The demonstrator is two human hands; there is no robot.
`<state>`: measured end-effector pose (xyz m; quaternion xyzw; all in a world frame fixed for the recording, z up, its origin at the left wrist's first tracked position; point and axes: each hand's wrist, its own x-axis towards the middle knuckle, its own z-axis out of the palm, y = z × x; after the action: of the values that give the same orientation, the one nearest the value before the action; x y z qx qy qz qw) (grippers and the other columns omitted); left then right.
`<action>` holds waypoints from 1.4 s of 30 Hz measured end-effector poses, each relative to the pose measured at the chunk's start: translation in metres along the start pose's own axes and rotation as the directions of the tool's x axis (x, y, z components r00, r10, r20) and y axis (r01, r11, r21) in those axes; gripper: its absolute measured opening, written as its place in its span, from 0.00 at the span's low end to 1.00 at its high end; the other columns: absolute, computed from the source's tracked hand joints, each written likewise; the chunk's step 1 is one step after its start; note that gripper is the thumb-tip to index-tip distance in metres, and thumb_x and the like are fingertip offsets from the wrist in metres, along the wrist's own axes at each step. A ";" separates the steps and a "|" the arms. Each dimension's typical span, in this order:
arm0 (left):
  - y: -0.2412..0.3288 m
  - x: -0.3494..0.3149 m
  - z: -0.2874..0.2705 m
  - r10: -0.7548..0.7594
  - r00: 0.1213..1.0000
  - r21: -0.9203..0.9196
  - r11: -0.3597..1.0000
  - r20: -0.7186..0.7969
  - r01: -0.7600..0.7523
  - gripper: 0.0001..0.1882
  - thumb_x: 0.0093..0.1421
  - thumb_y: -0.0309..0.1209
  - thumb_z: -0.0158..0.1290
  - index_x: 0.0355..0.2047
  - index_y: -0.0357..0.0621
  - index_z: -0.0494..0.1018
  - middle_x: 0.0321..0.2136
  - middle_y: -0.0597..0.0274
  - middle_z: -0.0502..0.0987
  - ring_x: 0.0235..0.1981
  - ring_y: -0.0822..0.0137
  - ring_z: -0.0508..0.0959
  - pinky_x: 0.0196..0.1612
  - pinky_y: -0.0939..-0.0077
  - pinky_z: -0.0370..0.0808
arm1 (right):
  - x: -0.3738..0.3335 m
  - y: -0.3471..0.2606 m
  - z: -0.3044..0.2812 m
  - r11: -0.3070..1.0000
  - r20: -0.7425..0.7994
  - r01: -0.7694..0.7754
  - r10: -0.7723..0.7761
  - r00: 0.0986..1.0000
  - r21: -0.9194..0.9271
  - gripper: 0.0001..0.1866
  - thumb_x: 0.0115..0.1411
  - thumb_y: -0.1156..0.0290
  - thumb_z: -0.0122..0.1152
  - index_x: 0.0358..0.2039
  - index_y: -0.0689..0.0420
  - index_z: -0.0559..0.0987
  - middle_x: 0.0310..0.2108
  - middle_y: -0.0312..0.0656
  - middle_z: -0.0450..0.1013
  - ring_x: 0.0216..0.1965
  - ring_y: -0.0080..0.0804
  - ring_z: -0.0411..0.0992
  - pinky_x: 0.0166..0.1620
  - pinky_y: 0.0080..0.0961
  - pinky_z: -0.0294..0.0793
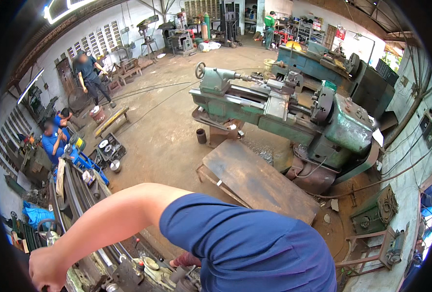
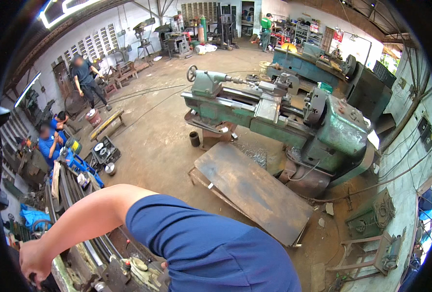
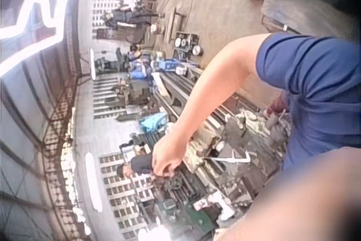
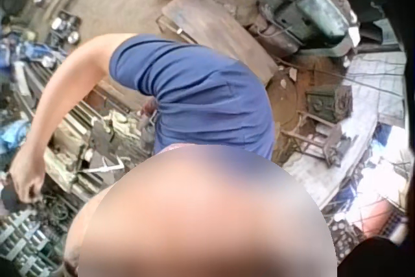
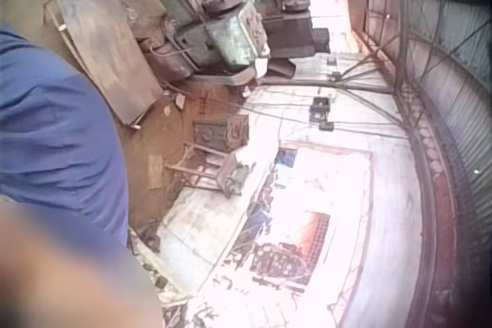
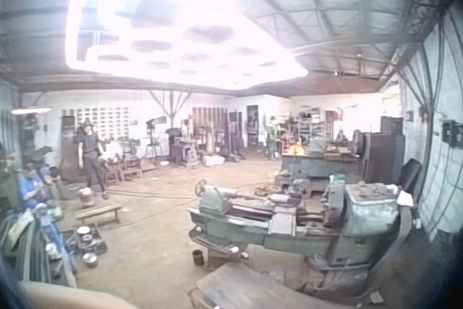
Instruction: The person uses a caliper to measure the diameter of a metal shaft mounted on a lathe. They repeatedly adjust the caliper jaws and reposition the tool to take multiple measurements along the shaft's length while a coworker observes.
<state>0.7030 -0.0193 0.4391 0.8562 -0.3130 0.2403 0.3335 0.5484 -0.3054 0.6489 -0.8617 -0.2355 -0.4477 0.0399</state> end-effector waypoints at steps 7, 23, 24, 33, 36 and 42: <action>-0.004 0.009 0.021 -0.030 0.999 -0.046 0.998 0.040 0.032 0.21 0.66 0.44 0.58 0.48 0.39 0.80 0.41 0.50 0.83 0.38 0.58 0.81 0.42 0.66 0.75 | -0.051 0.050 0.005 0.993 -0.043 -0.068 0.072 0.996 0.093 0.13 0.53 0.50 0.68 0.29 0.44 0.84 0.31 0.34 0.81 0.33 0.45 0.80 0.32 0.44 0.75; -0.167 -0.105 -0.211 -0.253 0.826 0.295 0.848 -0.504 0.441 0.14 0.62 0.39 0.59 0.42 0.45 0.83 0.38 0.47 0.84 0.39 0.45 0.83 0.44 0.56 0.78 | 0.062 -0.037 0.107 0.718 -0.071 -0.170 0.293 0.954 0.675 0.12 0.58 0.75 0.74 0.39 0.61 0.80 0.29 0.36 0.82 0.31 0.17 0.76 0.33 0.19 0.77; -0.170 -0.106 -0.212 -0.244 0.816 0.300 0.844 -0.524 0.445 0.11 0.61 0.37 0.60 0.39 0.45 0.83 0.34 0.49 0.83 0.35 0.46 0.83 0.40 0.56 0.78 | 0.074 -0.055 0.115 0.601 -0.062 -0.170 0.345 0.937 0.781 0.10 0.58 0.77 0.74 0.38 0.60 0.80 0.28 0.33 0.81 0.29 0.15 0.75 0.31 0.18 0.75; -0.147 -0.106 -0.237 -0.389 0.718 0.282 0.730 -0.576 0.622 0.09 0.60 0.34 0.58 0.32 0.41 0.79 0.29 0.53 0.81 0.30 0.51 0.82 0.34 0.58 0.77 | 0.158 -0.140 0.233 0.305 0.122 -0.236 0.349 0.929 0.923 0.05 0.60 0.78 0.71 0.34 0.62 0.81 0.26 0.36 0.78 0.23 0.17 0.74 0.26 0.15 0.70; -0.147 -0.109 -0.237 -0.407 0.702 0.310 0.688 -0.584 0.656 0.09 0.61 0.35 0.57 0.32 0.42 0.79 0.31 0.54 0.82 0.32 0.49 0.82 0.36 0.56 0.78 | 0.168 -0.161 0.256 0.303 0.243 -0.335 0.302 0.922 0.892 0.07 0.59 0.75 0.72 0.36 0.60 0.81 0.26 0.35 0.79 0.23 0.18 0.74 0.27 0.16 0.70; -0.150 -0.108 -0.236 -0.473 0.679 0.300 0.649 -0.562 0.700 0.09 0.61 0.37 0.57 0.33 0.44 0.79 0.32 0.55 0.83 0.34 0.49 0.83 0.37 0.55 0.79 | 0.174 -0.165 0.288 0.307 0.173 -0.247 0.248 0.953 0.919 0.08 0.60 0.72 0.73 0.33 0.60 0.81 0.26 0.33 0.78 0.22 0.16 0.73 0.25 0.15 0.67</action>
<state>0.6854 0.2790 0.4648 0.8892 0.1451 0.3708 0.2253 0.7777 -0.0146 0.5915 -0.7096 -0.3131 -0.2225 0.5908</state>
